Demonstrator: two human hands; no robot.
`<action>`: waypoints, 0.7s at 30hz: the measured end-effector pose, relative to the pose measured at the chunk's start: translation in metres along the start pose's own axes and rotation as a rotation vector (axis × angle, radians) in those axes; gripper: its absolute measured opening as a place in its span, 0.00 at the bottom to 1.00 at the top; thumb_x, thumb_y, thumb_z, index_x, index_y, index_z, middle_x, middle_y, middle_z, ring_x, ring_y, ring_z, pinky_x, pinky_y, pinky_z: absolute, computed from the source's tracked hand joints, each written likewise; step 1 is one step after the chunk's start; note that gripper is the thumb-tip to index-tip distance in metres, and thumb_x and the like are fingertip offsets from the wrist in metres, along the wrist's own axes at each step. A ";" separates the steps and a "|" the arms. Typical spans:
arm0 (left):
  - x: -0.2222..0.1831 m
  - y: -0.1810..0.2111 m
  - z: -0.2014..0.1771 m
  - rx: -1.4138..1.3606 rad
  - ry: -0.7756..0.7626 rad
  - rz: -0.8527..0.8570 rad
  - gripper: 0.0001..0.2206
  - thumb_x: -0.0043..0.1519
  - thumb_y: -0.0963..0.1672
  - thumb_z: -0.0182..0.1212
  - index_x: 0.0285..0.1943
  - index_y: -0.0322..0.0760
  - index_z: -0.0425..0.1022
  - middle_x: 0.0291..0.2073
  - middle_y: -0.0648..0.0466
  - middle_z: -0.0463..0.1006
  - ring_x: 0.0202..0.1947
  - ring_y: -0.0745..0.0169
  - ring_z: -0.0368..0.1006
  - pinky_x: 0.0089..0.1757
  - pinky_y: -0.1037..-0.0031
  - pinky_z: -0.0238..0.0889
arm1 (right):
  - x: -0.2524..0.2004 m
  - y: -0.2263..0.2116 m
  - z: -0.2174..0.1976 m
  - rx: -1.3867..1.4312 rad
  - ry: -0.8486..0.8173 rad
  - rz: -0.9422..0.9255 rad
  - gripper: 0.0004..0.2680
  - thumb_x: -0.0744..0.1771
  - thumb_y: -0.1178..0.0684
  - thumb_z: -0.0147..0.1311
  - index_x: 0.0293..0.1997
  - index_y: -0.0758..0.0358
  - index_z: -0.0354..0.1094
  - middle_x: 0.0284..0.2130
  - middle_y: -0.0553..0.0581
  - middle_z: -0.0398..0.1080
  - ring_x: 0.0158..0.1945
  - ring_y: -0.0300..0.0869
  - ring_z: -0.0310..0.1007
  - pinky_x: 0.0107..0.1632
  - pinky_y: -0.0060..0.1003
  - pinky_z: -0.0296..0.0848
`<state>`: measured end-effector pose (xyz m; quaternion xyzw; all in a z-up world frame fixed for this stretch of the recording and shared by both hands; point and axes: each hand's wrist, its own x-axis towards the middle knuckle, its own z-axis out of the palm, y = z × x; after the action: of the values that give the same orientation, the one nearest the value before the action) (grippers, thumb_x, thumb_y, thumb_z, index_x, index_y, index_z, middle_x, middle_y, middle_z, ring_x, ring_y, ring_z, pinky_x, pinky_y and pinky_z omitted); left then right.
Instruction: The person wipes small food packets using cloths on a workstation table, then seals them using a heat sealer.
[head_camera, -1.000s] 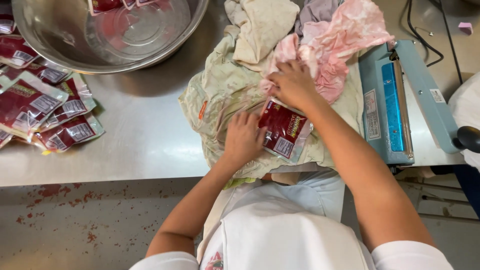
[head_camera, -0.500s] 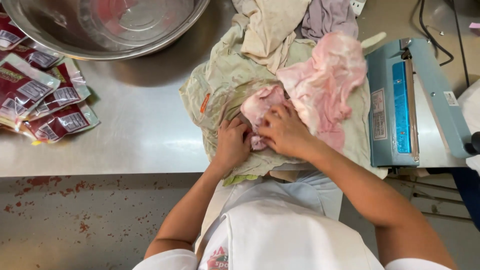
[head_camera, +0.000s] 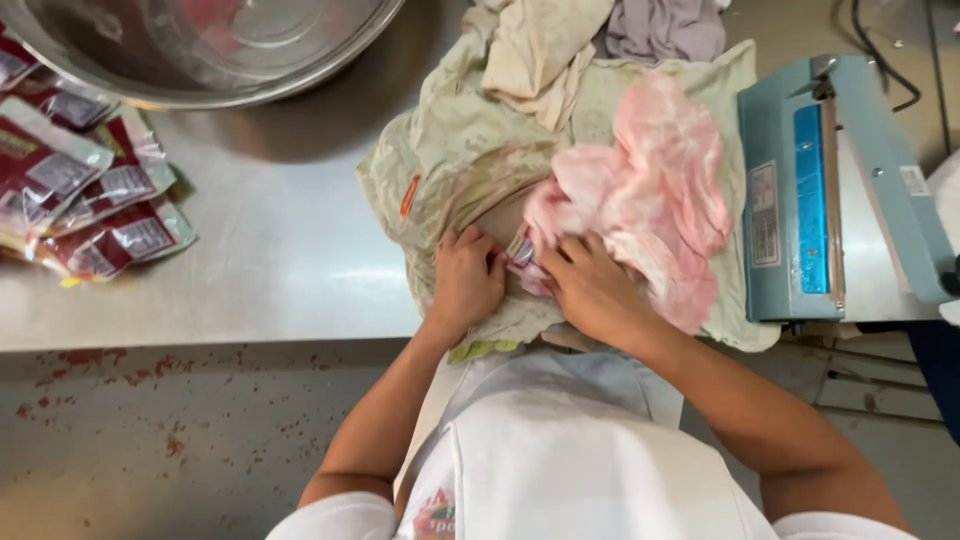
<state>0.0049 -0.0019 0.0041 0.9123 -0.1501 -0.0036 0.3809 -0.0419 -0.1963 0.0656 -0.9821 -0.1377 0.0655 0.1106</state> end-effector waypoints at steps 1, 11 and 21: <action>0.003 0.001 0.000 0.001 0.011 0.004 0.04 0.56 0.44 0.64 0.31 0.40 0.79 0.31 0.53 0.72 0.39 0.46 0.69 0.42 0.59 0.64 | -0.007 0.023 0.005 -0.006 0.008 -0.007 0.07 0.66 0.52 0.54 0.46 0.55 0.68 0.45 0.60 0.66 0.54 0.59 0.64 0.45 0.60 0.73; 0.004 -0.004 0.002 -0.005 -0.004 0.003 0.05 0.55 0.44 0.65 0.30 0.40 0.79 0.31 0.53 0.72 0.40 0.46 0.69 0.42 0.59 0.64 | -0.039 0.070 -0.002 -0.048 0.085 0.099 0.04 0.67 0.51 0.54 0.42 0.55 0.71 0.34 0.58 0.71 0.46 0.58 0.72 0.46 0.53 0.74; 0.001 -0.003 0.004 0.020 -0.013 -0.002 0.05 0.57 0.45 0.65 0.30 0.40 0.78 0.32 0.54 0.72 0.41 0.49 0.70 0.42 0.60 0.66 | 0.007 0.112 0.001 -0.056 0.103 0.416 0.06 0.69 0.48 0.50 0.43 0.55 0.64 0.38 0.58 0.67 0.49 0.60 0.72 0.40 0.61 0.76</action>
<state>0.0065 -0.0033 -0.0004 0.9162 -0.1518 -0.0087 0.3707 -0.0070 -0.2994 0.0374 -0.9941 0.0720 0.0326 0.0741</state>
